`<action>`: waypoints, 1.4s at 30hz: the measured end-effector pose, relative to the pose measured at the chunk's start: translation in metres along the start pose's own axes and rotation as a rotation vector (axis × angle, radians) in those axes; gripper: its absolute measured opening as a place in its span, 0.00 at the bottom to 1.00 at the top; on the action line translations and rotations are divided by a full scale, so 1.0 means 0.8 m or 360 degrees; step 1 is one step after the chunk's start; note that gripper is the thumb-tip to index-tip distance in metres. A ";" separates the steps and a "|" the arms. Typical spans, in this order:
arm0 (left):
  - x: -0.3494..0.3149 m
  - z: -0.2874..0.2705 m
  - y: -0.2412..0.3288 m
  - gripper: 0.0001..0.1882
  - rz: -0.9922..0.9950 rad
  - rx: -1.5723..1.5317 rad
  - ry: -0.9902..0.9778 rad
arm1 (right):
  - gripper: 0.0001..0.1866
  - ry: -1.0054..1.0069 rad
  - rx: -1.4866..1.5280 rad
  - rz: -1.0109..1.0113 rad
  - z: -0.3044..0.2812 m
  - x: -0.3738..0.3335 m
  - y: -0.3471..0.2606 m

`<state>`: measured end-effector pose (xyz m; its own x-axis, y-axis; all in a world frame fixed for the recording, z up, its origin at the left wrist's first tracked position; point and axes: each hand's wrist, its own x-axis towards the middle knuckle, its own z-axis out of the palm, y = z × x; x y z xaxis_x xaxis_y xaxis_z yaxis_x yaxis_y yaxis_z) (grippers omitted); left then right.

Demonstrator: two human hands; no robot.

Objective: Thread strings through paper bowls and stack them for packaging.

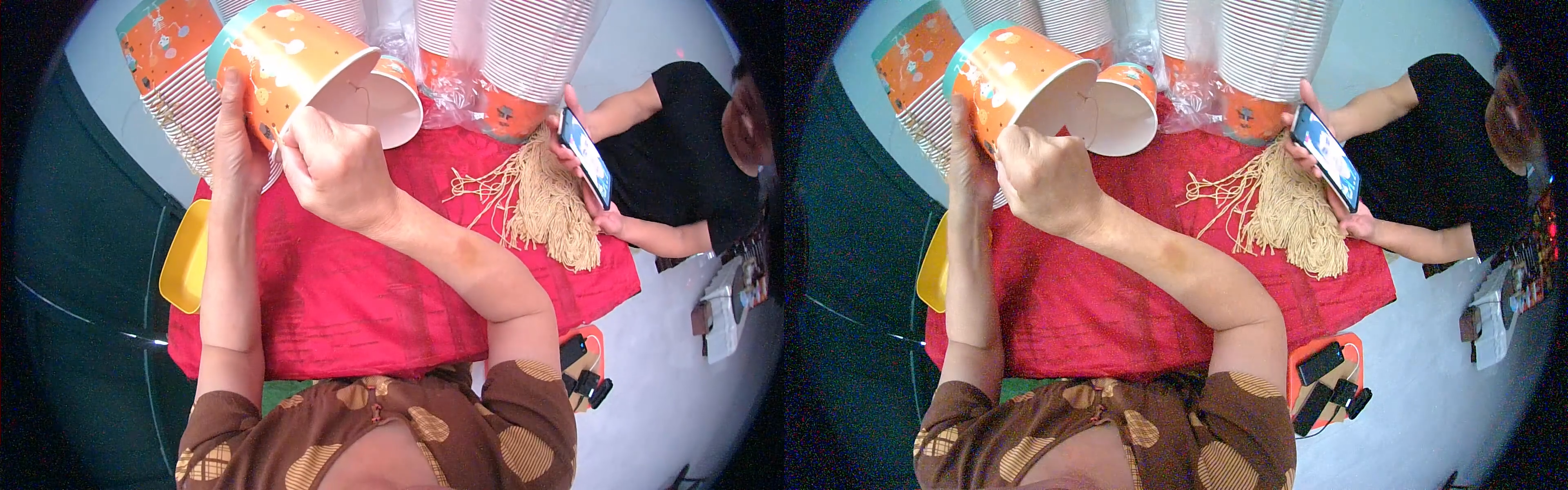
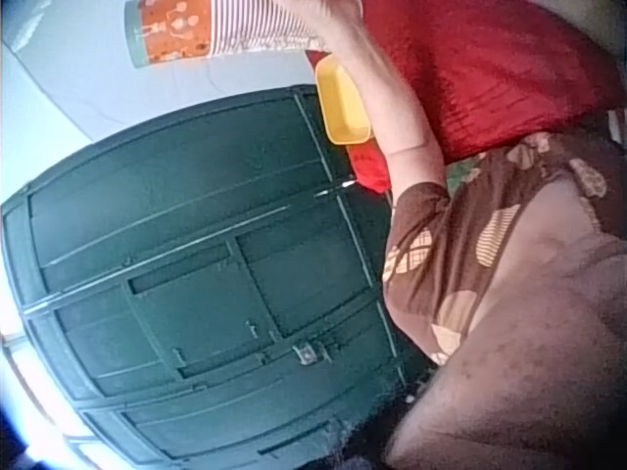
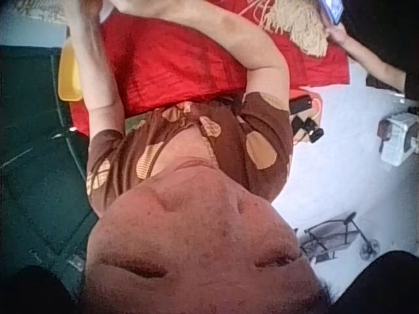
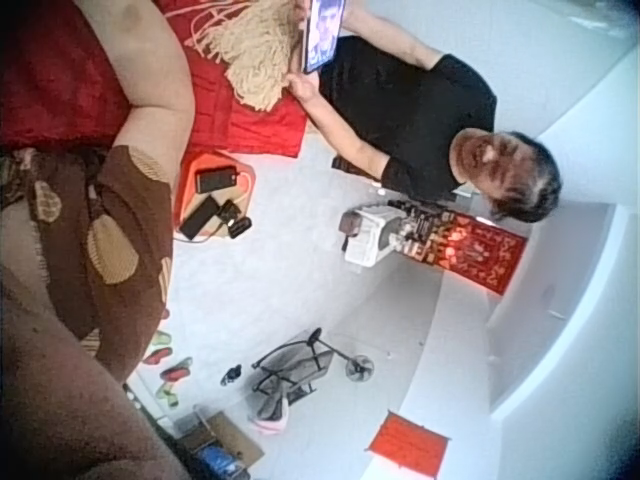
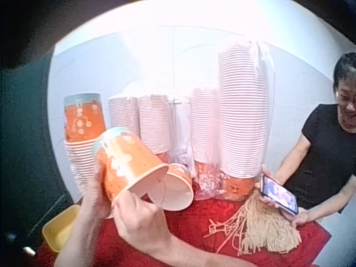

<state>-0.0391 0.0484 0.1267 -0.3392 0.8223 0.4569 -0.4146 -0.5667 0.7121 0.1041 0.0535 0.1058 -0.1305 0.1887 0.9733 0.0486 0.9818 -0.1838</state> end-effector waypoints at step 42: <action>-0.014 0.018 0.050 0.33 0.0113 -0.0064 0.0043 | 0.06 0.0101 -0.0329 0.0398 -0.078 0.049 0.044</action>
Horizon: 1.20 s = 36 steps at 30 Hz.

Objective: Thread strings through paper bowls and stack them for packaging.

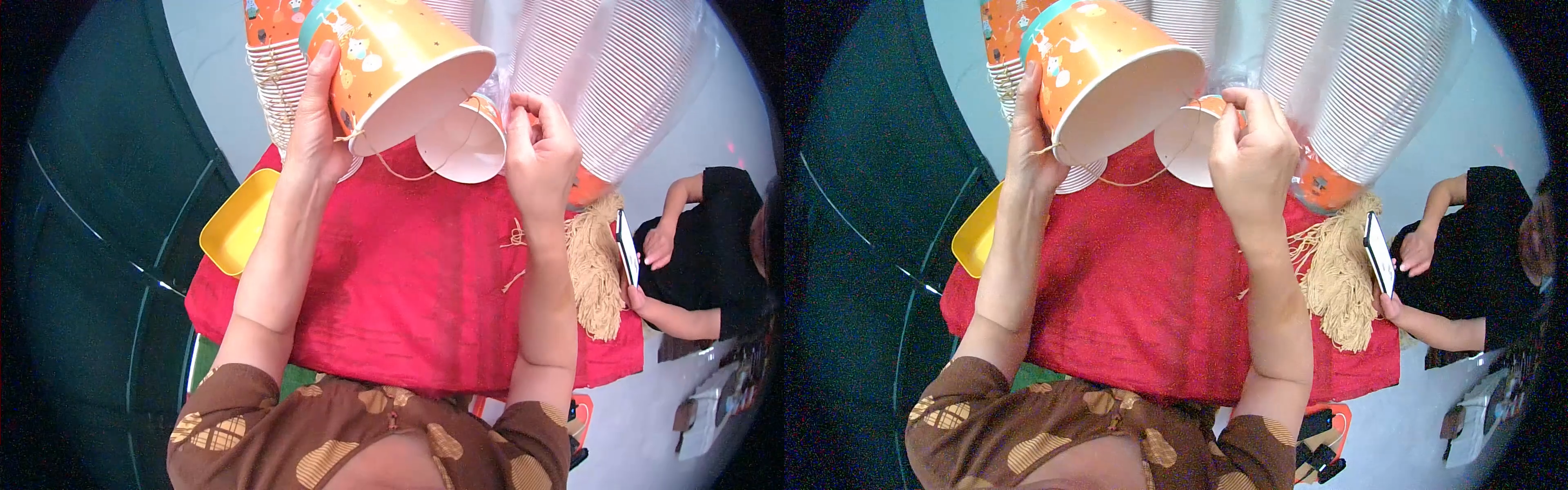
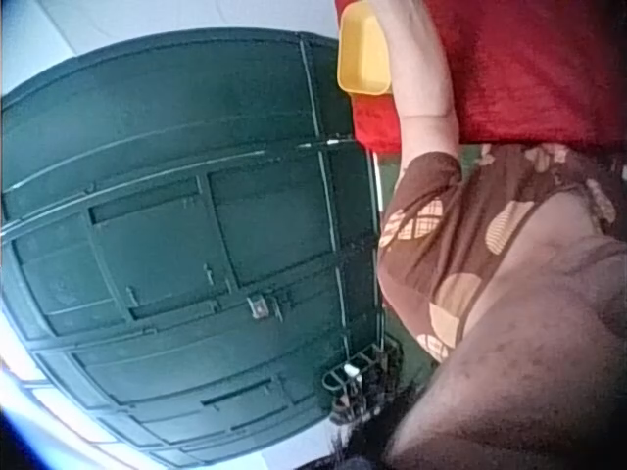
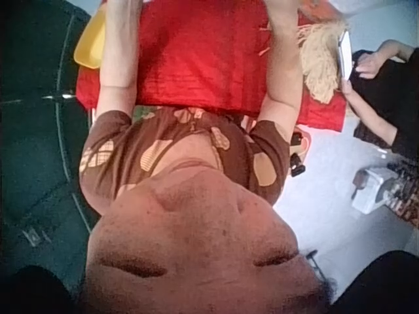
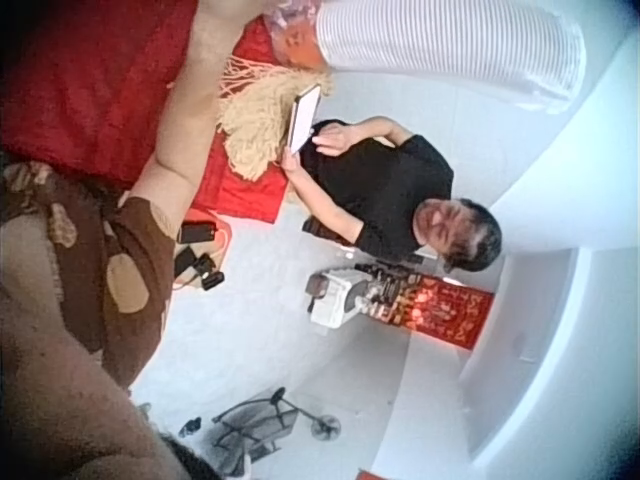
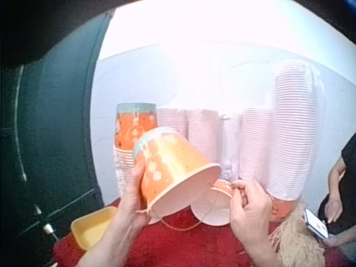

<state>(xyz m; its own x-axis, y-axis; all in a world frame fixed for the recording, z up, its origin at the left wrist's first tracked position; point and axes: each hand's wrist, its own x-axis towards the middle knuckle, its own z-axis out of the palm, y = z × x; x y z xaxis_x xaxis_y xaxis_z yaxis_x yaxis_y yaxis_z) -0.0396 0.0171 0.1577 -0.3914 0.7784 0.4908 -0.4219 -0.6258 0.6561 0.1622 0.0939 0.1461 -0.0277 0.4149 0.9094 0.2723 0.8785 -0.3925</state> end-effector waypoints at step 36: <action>-0.039 0.031 0.087 0.30 0.0358 0.0443 -0.0191 | 0.14 -0.0092 0.0203 0.0058 -0.017 0.015 0.020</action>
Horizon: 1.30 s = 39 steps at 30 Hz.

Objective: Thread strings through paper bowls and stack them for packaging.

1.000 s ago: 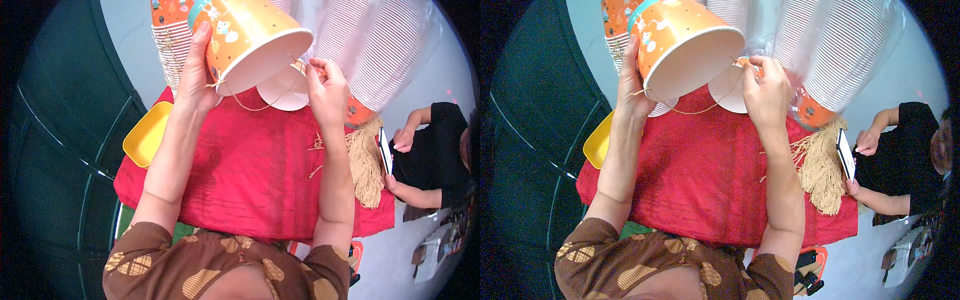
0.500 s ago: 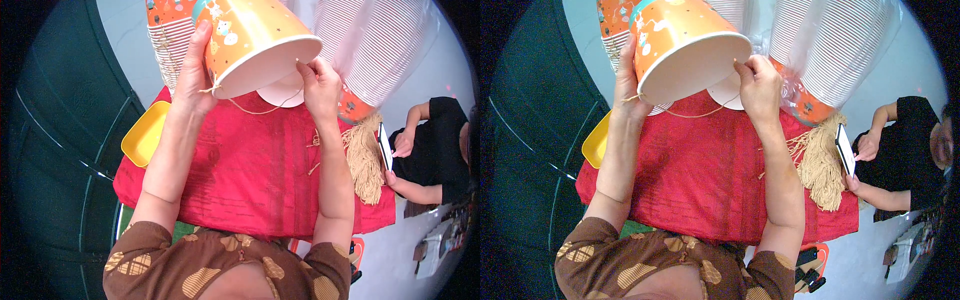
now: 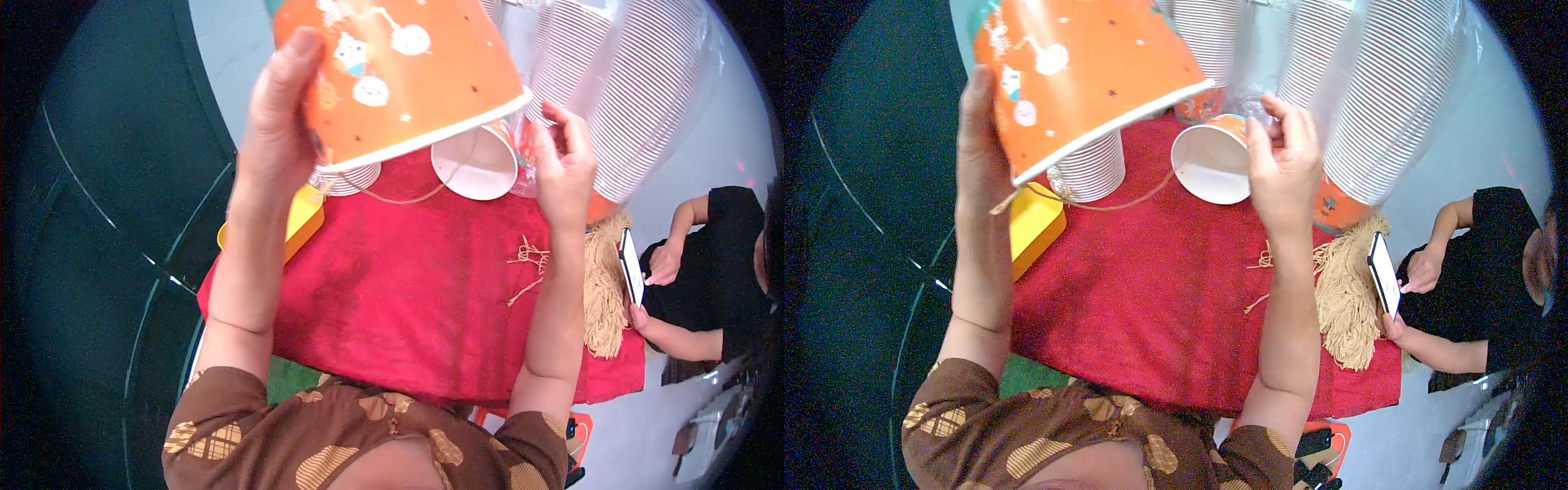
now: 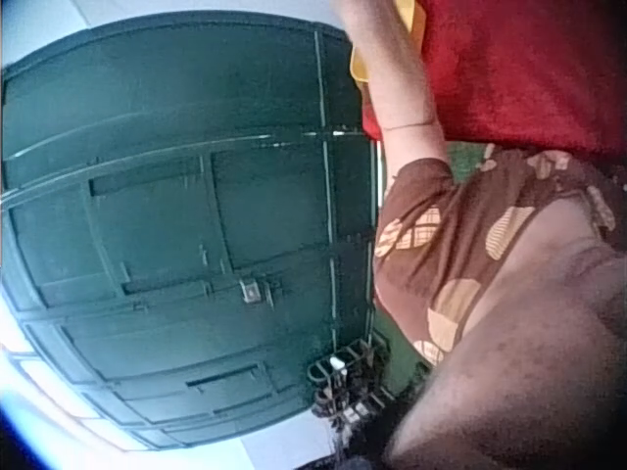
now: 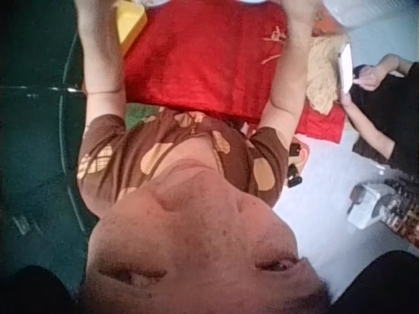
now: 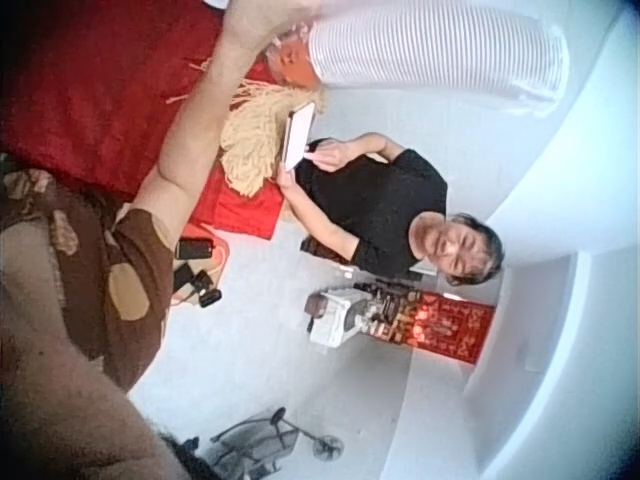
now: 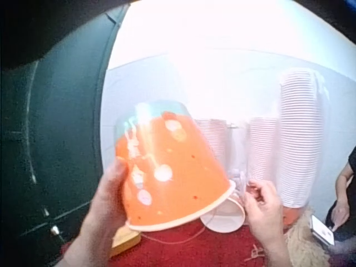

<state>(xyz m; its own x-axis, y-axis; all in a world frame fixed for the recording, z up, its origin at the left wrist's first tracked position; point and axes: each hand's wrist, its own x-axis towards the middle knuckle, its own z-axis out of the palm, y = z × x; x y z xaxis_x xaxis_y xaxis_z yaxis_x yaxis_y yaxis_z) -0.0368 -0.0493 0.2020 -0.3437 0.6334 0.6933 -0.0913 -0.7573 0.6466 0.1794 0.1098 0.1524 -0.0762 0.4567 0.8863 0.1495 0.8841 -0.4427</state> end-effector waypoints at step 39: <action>0.271 -0.261 0.073 0.27 -0.0261 -0.0883 -0.0963 | 0.06 -0.0106 -0.0067 -0.0215 -0.028 -0.001 -0.054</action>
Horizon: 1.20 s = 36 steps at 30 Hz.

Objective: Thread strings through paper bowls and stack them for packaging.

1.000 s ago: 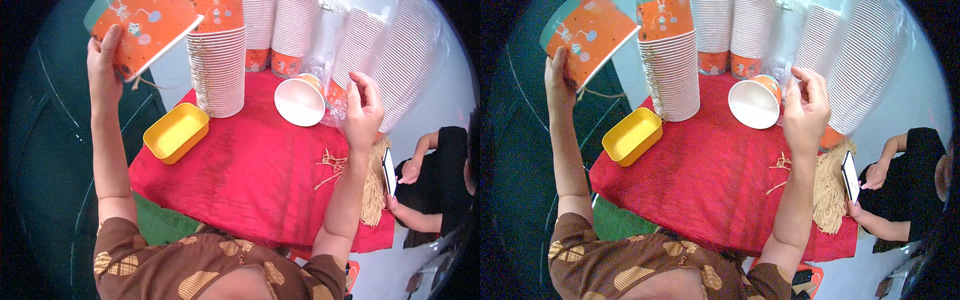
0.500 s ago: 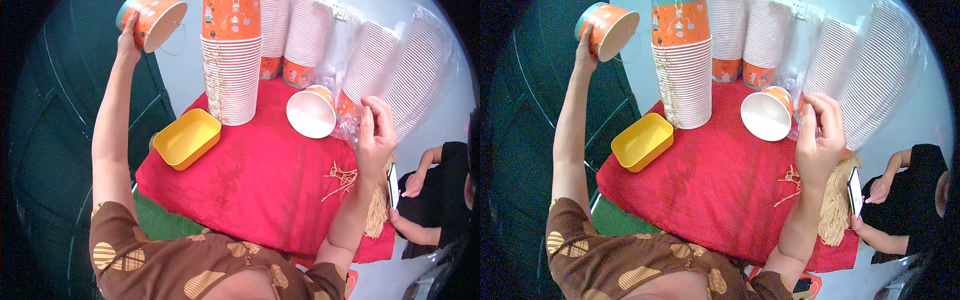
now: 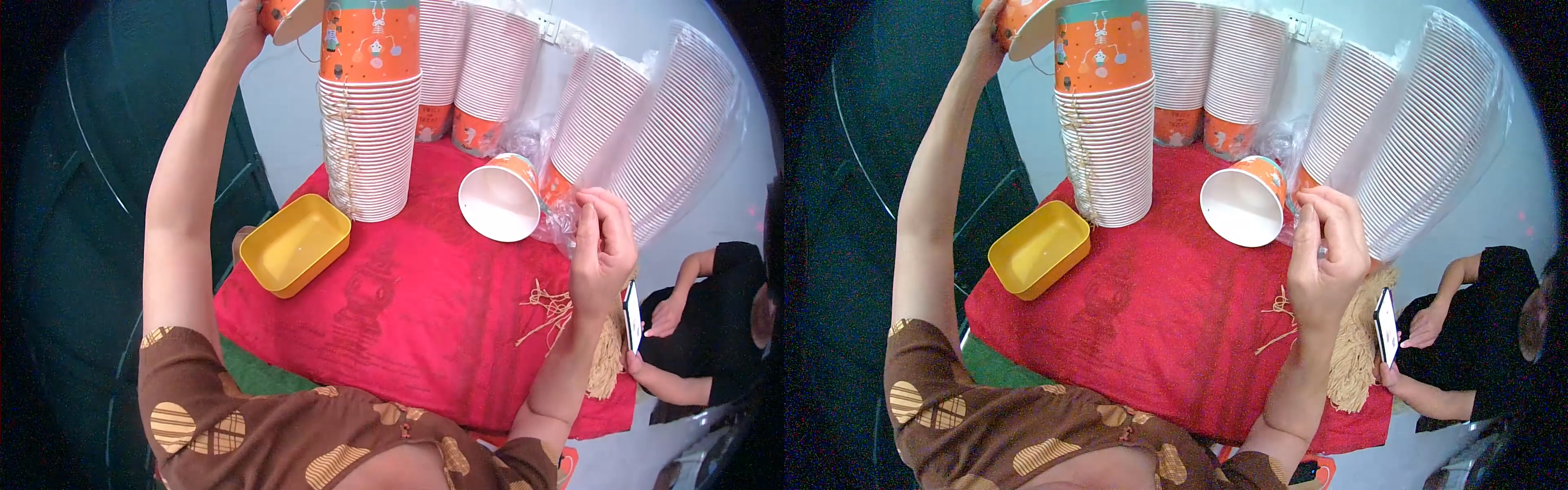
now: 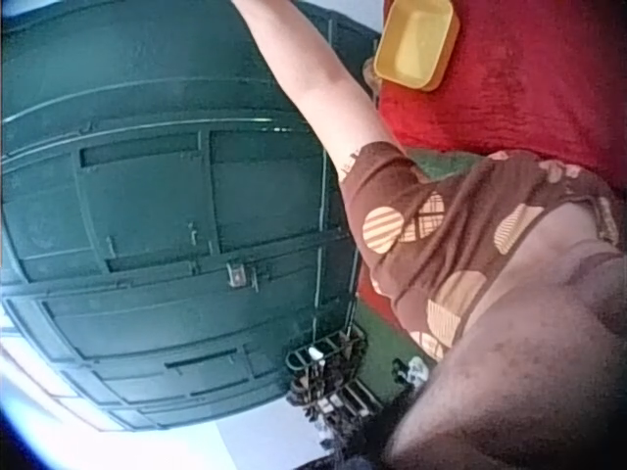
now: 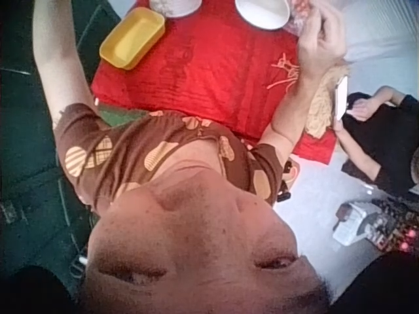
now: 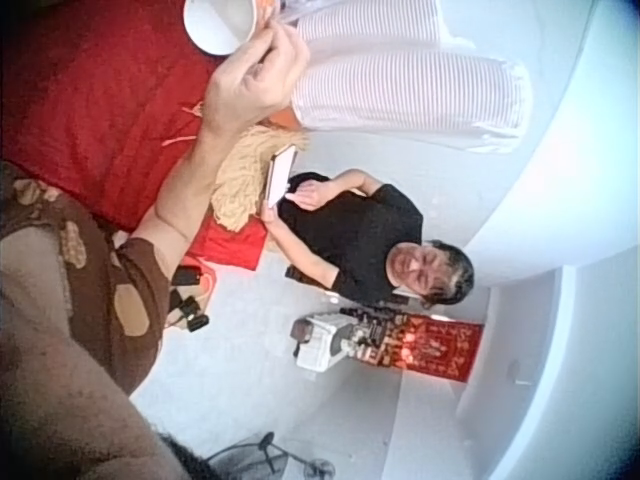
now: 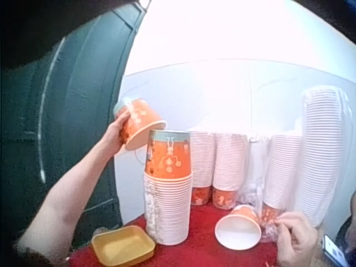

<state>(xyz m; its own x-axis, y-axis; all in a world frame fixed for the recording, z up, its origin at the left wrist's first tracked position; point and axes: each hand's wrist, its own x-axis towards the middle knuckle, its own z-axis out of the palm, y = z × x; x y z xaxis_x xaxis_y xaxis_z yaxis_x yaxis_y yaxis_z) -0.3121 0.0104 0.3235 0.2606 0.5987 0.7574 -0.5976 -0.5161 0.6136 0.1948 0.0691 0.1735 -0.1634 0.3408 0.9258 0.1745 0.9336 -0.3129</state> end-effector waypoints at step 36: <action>0.043 0.084 -0.106 0.36 -0.0048 0.2002 0.0692 | 0.04 -0.0058 -0.0081 -0.0040 0.001 -0.002 0.004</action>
<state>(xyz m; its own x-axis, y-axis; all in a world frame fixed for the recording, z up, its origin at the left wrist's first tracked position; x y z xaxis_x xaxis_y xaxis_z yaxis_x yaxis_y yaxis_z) -0.2014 0.0333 0.3130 -0.1413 0.6438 0.7520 0.5685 -0.5691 0.5940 0.1952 0.0715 0.1707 -0.2032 0.3222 0.9246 0.2191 0.9353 -0.2778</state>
